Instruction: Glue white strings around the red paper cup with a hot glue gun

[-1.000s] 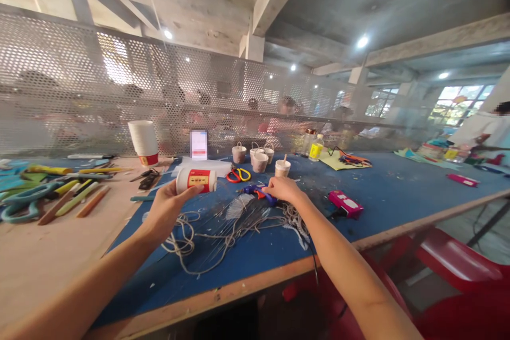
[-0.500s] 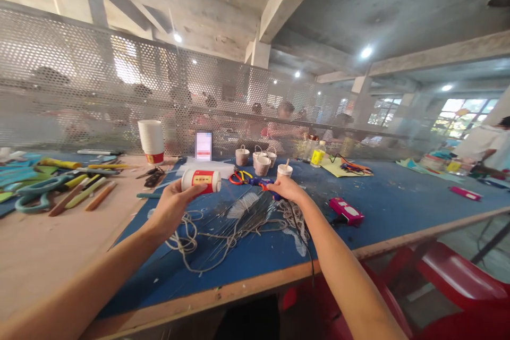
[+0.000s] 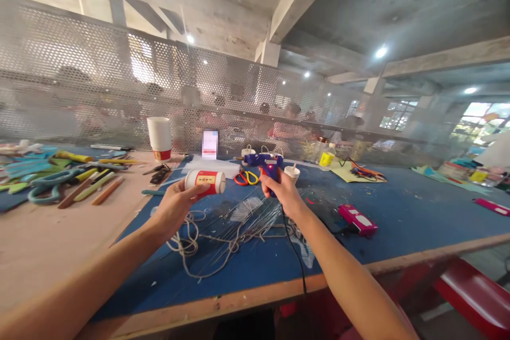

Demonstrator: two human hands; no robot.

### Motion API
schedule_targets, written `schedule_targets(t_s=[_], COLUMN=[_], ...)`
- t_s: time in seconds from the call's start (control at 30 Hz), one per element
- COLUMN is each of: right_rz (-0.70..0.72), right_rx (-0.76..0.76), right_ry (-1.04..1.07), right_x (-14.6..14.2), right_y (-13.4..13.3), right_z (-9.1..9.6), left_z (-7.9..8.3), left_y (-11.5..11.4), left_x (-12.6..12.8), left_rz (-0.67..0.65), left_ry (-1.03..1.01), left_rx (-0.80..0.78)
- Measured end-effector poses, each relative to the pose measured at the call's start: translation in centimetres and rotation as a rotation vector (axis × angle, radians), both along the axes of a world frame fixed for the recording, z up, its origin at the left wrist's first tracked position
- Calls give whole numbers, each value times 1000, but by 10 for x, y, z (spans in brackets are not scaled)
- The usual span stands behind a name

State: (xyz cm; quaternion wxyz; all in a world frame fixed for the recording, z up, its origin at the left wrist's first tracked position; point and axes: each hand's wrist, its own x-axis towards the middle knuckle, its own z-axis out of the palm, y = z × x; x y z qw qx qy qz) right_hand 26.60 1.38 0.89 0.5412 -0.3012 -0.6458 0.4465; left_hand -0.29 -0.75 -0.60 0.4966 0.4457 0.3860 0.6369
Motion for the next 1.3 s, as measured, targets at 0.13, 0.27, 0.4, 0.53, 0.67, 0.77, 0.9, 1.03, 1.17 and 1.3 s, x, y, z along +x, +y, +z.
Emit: schedule_targets(t_s=[0.13, 0.27, 0.4, 0.53, 0.67, 0.77, 0.9, 1.03, 1.17, 1.3], right_rz=[-36, -14, 70, 5, -121, -203, -236, -253, -243, -248], right_rx=[18, 61, 38, 22, 112, 245, 446, 557, 579, 568], right_ry=[-44, -104, -132, -202, -319, -411, -475, -516, -539, -580], right_x=[-10, -17, -21, -20, -15, -11, -10, -10, -11, -10], right_y=[-8, -14, -14, -15, -19, -20, -17, -15, -16, -16], right_z=[3, 10, 9, 2, -2, -4, -10, -14, -13, -13], left_z=[-1, -3, -4, -2, -1, -2, -1, 1, 0, -1], left_y=[1, 2, 1, -1, -2, -3, -3, -4, -3, -2], left_x=[-2, -2, -1, 1, 3, 2, 1, 1, 0, -1], left_rz=[-38, -74, -90, -102, -56, -15, 17, 8, 6, 14], left_ry=[-27, -53, -53, -52, -33, 11, 41, 43, 77, 94], left_rx=[-15, -35, -61, -74, -55, -38, -26, -19, 5, 15])
